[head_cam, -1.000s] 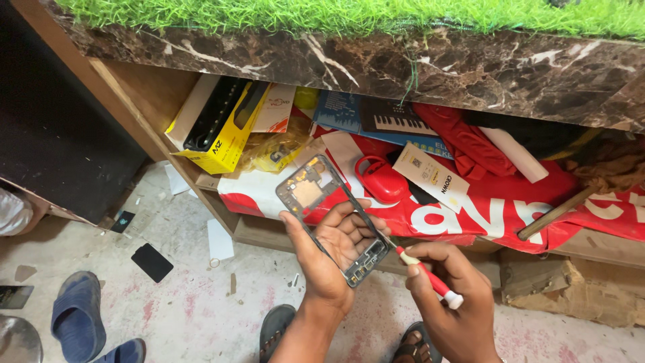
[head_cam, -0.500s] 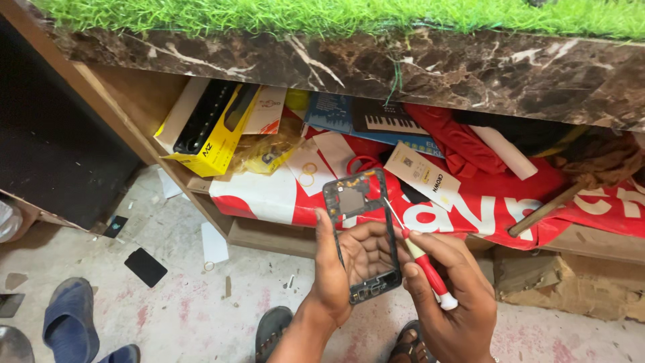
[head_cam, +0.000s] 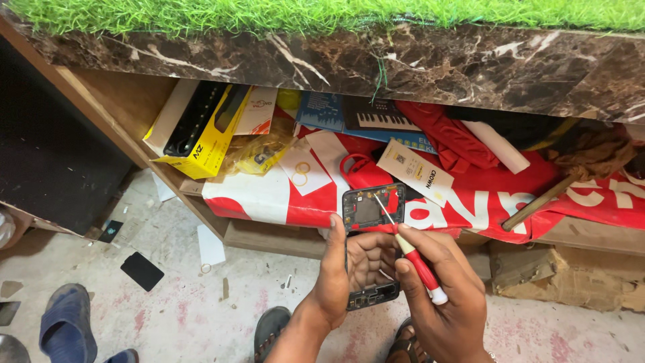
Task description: The person pries open the casing of a black speaker-like electronic device, working the housing apart by hand and removing internal parts. They then hold a phone midframe and unscrew its screws with a red-handled screwdriver, turning the frame to reach different sides.
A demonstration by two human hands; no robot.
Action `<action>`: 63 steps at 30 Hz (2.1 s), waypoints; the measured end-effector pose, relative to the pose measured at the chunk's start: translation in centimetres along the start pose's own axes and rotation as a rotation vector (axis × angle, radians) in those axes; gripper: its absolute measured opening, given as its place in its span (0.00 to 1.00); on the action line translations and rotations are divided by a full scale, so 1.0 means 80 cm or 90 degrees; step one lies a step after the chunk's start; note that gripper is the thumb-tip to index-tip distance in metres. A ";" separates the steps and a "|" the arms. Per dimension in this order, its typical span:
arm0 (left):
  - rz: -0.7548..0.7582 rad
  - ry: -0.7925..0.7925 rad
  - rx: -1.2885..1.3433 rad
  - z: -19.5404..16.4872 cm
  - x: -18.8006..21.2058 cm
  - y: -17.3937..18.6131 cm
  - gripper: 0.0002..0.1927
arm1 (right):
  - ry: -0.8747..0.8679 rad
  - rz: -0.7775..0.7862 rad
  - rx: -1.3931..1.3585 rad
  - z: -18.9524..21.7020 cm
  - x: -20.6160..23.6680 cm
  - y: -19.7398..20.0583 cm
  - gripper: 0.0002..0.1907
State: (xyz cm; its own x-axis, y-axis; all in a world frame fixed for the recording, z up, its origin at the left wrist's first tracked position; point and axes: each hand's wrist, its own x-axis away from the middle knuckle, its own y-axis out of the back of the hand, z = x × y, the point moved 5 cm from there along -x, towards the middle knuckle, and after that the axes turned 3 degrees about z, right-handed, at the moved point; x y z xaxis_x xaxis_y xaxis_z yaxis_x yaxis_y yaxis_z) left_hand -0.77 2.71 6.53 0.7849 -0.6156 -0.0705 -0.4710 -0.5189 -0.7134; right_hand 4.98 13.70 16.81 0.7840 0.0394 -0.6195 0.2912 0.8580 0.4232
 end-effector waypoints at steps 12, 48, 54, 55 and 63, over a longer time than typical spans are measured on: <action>-0.014 0.014 -0.058 0.001 0.001 0.001 0.57 | 0.002 -0.004 0.014 0.002 -0.001 0.002 0.18; -0.024 0.000 -0.075 0.007 0.001 0.004 0.52 | 0.019 0.019 -0.011 0.003 0.003 0.001 0.18; -0.020 0.002 -0.077 0.007 0.003 0.003 0.52 | 0.025 0.023 -0.022 0.003 0.003 0.001 0.18; -0.018 0.001 -0.080 0.007 0.003 0.003 0.52 | 0.027 0.021 -0.023 0.003 0.003 0.001 0.18; -0.032 0.008 -0.087 0.006 0.001 0.006 0.52 | 0.040 0.033 -0.028 0.011 0.003 -0.003 0.18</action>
State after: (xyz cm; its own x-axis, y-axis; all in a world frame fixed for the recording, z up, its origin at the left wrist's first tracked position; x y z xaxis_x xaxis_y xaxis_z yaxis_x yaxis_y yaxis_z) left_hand -0.71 2.72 5.83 0.8040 -0.5940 -0.0277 -0.4826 -0.6245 -0.6141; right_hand 5.59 13.06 17.09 0.7612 0.1154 -0.6381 0.2256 0.8754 0.4275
